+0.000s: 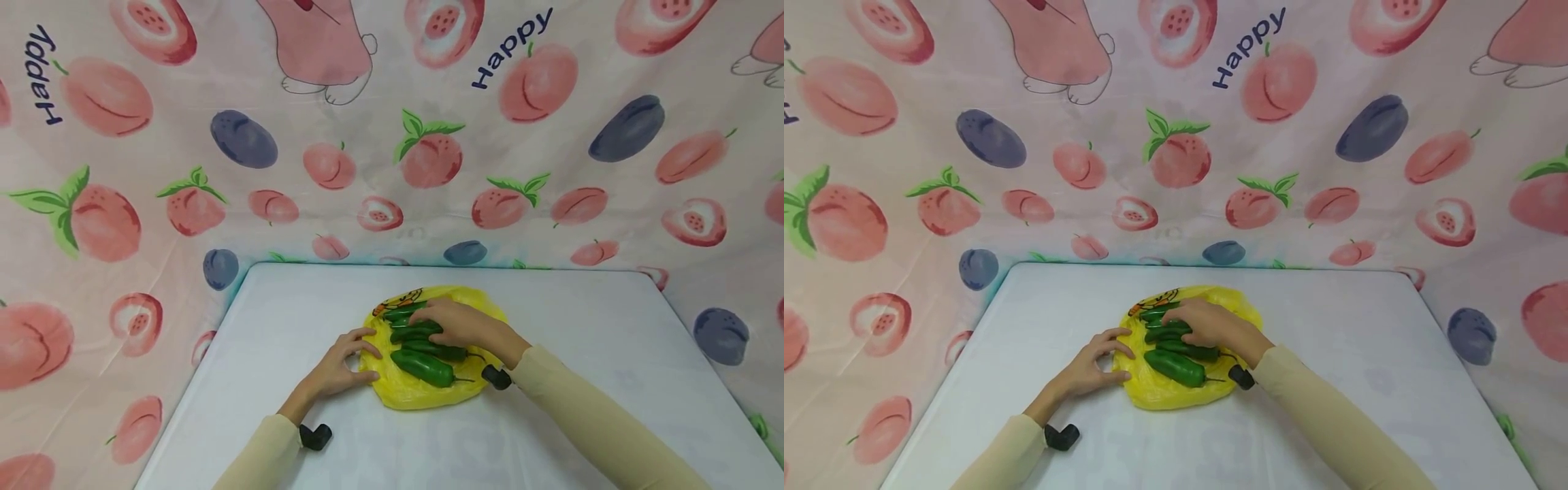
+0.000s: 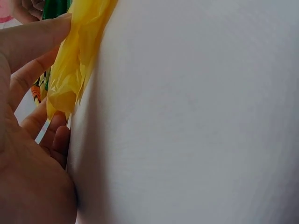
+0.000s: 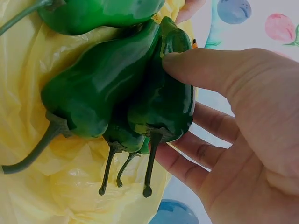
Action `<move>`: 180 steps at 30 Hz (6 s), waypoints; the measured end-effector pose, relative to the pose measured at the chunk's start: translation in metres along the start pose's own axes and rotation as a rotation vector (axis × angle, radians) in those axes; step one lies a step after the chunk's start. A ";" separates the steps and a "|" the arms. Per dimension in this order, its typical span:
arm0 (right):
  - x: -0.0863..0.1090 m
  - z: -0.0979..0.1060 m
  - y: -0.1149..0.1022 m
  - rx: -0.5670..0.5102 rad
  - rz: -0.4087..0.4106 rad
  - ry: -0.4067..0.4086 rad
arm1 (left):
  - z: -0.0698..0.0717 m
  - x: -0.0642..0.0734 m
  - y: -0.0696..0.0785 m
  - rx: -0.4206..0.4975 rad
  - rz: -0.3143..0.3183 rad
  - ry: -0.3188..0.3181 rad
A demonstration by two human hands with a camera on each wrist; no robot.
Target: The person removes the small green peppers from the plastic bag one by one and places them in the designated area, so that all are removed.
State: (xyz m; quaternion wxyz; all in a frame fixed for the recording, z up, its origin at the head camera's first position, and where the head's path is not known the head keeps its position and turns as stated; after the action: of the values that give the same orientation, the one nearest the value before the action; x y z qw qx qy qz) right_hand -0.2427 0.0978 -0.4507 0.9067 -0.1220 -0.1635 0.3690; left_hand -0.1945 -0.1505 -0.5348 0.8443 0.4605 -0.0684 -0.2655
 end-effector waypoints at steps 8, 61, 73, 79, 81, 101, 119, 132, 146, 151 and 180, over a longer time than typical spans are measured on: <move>-0.002 -0.002 0.001 0.016 0.016 -0.020 | -0.003 0.008 0.006 -0.011 0.009 0.017; 0.051 0.040 0.060 -0.312 0.049 0.170 | -0.005 0.007 0.004 -0.029 0.025 0.031; 0.073 0.043 0.083 -0.312 -0.022 0.237 | -0.005 0.005 0.004 -0.025 0.045 0.021; 0.084 0.047 0.093 -0.317 -0.053 0.273 | -0.004 0.003 0.005 -0.021 0.029 0.030; 0.088 0.048 0.096 -0.316 -0.059 0.287 | -0.003 0.002 0.004 -0.016 0.036 0.025; 0.121 0.050 0.129 -0.355 -0.156 0.368 | -0.005 -0.002 0.001 -0.034 0.072 0.025; 0.146 0.043 0.160 -0.371 -0.273 0.419 | -0.005 -0.002 -0.001 -0.049 0.065 0.023; 0.161 0.034 0.177 -0.451 -0.332 0.438 | -0.004 -0.002 0.003 -0.056 0.022 0.040; 0.164 0.012 0.193 -0.597 -0.367 0.441 | -0.004 -0.002 -0.002 -0.058 0.057 0.025; 0.159 0.002 0.199 -0.627 -0.421 0.427 | -0.003 -0.002 0.000 -0.052 0.061 0.022; 0.140 -0.015 0.195 -0.548 -0.478 0.370 | -0.006 -0.001 -0.004 -0.038 0.081 0.032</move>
State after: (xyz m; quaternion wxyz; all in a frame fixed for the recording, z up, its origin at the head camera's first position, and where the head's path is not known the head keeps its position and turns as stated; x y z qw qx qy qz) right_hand -0.2651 0.3318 -0.5018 0.9149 -0.3821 -0.1138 0.0627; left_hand -0.1942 -0.1471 -0.5413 0.8639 0.4456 -0.0684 -0.2248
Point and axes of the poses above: each hand's wrist, its own x-axis away from the middle knuckle, its own z-axis out of the back of the hand, y = z × x, the point moved 4 cm from there along -x, towards the middle knuckle, and after that the axes turned 1 degree about x, right-handed, at the moved point
